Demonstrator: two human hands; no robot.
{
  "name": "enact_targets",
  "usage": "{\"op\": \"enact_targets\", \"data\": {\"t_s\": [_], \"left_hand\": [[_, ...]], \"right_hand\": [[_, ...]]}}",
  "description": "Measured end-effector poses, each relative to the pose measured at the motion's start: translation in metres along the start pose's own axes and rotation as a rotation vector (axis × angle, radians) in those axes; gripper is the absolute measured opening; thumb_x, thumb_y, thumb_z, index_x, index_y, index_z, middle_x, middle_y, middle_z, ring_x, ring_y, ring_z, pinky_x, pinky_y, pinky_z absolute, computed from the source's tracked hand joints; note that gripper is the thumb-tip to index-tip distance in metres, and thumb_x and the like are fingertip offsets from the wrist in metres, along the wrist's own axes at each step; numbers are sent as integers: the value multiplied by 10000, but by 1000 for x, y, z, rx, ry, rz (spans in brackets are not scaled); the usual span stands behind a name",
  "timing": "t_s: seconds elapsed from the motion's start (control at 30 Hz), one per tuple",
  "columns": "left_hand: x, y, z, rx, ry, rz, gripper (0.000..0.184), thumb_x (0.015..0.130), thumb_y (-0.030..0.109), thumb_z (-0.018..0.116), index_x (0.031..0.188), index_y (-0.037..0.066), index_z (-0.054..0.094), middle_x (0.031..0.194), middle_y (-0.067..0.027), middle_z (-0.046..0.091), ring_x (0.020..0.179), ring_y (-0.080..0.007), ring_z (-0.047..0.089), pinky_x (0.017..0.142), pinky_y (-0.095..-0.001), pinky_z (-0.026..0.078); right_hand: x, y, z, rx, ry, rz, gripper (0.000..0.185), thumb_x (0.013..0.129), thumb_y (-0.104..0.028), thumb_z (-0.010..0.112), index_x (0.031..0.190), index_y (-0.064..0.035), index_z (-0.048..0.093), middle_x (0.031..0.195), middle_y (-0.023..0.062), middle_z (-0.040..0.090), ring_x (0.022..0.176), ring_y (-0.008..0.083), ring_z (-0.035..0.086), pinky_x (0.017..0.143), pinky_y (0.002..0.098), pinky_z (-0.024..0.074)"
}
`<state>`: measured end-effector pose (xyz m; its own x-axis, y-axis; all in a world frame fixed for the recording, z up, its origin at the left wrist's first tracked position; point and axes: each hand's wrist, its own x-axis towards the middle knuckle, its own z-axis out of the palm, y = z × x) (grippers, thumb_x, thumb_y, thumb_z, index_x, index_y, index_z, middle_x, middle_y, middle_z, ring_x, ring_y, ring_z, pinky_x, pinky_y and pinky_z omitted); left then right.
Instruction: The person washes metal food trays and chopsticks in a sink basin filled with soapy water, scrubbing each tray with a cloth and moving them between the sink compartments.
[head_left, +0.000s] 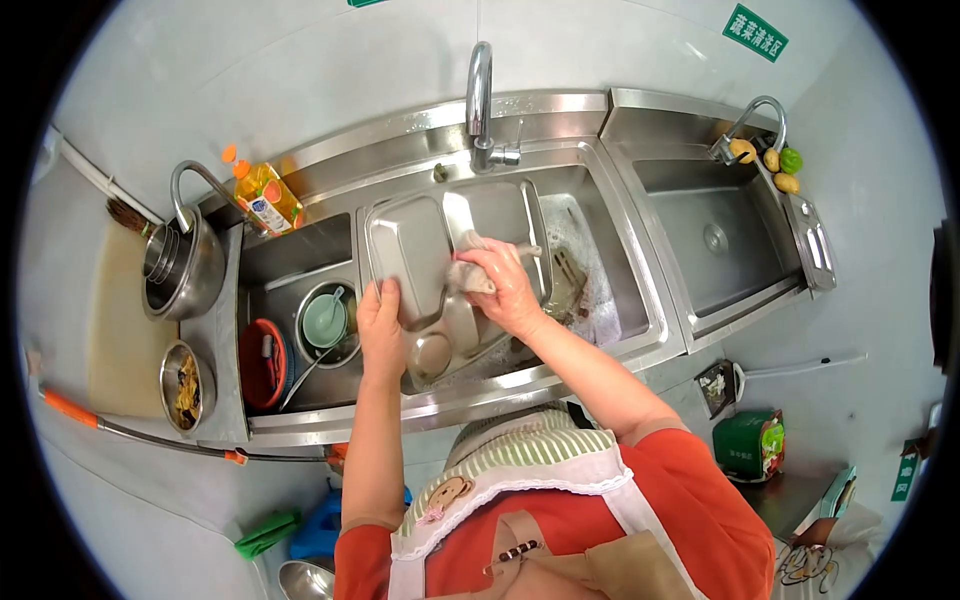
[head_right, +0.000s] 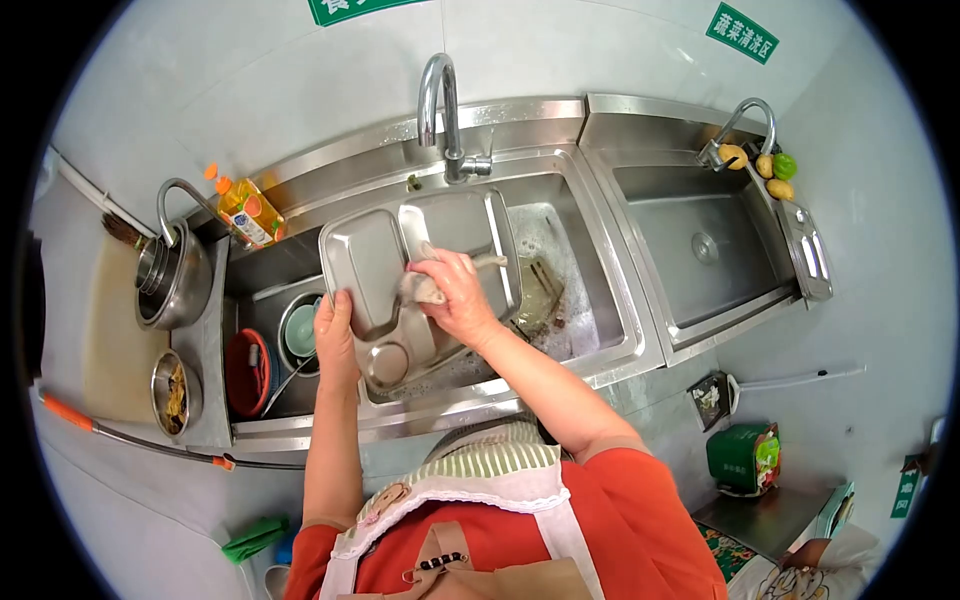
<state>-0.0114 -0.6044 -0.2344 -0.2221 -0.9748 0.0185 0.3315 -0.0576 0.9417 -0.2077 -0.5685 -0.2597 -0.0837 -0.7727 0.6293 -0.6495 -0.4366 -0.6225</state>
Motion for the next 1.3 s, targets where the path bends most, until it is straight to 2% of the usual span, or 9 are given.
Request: {"op": "enact_targets", "data": {"t_s": [0.3, 0.53, 0.6, 0.67, 0.73, 0.9, 1.0, 1.2, 1.3], "left_hand": [[-12, 29, -51, -109, -105, -47, 393, 964, 325, 532, 1219, 27, 542, 1133, -72, 623, 999, -158, 593, 880, -300, 467], [3, 34, -66, 50, 154, 204, 317, 977, 299, 503, 1141, 30, 548, 1086, -71, 603, 987, -163, 574, 877, -318, 450], [6, 39, -71, 12, 122, 234, 327, 992, 290, 476, 1124, -4, 537, 1069, -95, 598, 972, -168, 574, 855, -320, 456], [-5, 59, -48, 97, 116, 250, 315, 995, 211, 456, 1168, -43, 526, 1066, -96, 599, 938, -163, 556, 839, -306, 450], [-14, 64, -33, 475, 94, 419, 283, 976, 167, 465, 1126, -58, 550, 936, -98, 626, 809, -163, 563, 737, -297, 455], [-31, 70, 8, 1099, -496, 714, 170, 791, 5, 592, 959, 5, 619, 745, -164, 607, 620, -358, 568, 551, -381, 434], [-45, 69, 64, 1036, -730, 949, 154, 739, 1, 634, 890, 14, 605, 754, -122, 627, 633, -290, 608, 539, -358, 460], [-52, 34, 147, 1075, -990, 1189, 102, 776, 69, 635, 805, 41, 541, 867, -86, 685, 732, -224, 672, 574, -305, 507], [-52, 25, 197, 1068, -1078, 1061, 249, 763, 106, 682, 988, 52, 590, 1133, -141, 623, 1016, -285, 615, 839, -365, 484]], "right_hand": [[-12, 90, -20, -88, 357, 420, 351, 842, -136, 623, 1161, -11, 548, 1166, 202, 514, 1102, 378, 474, 964, 409, 387], [-93, 80, 20, -22, -27, 514, 467, 793, -167, 644, 1238, -72, 540, 1211, 175, 517, 1082, 380, 521, 949, 421, 430], [-95, 50, 16, -341, -504, 862, 533, 813, -277, 636, 1279, -50, 511, 1230, 193, 509, 1098, 390, 522, 939, 433, 443], [-103, 55, 16, -234, -407, 854, 632, 848, -438, 603, 1316, -33, 481, 1299, 207, 484, 1133, 375, 526, 926, 421, 463], [-64, 22, -15, 618, -269, 1185, 770, 859, -583, 555, 1367, -23, 410, 1367, 214, 442, 1183, 353, 514, 927, 422, 468], [-5, -52, -110, 1296, -195, 946, 955, 831, -733, 446, 1423, -4, 271, 1337, 245, 458, 1210, 342, 499, 920, 471, 463], [-8, -60, -158, 1375, -210, 903, 927, 872, -715, 365, 1444, 0, 223, 1373, 246, 418, 1212, 355, 490, 959, 471, 441], [-66, -44, -227, 1106, 181, 1164, 411, 873, -295, 591, 1165, -12, 528, 1053, 167, 626, 950, 248, 645, 794, 431, 534], [-97, -13, -251, 965, 585, 1220, 250, 822, -156, 595, 1017, -1, 567, 871, 98, 635, 729, 181, 646, 656, 333, 551]]}}
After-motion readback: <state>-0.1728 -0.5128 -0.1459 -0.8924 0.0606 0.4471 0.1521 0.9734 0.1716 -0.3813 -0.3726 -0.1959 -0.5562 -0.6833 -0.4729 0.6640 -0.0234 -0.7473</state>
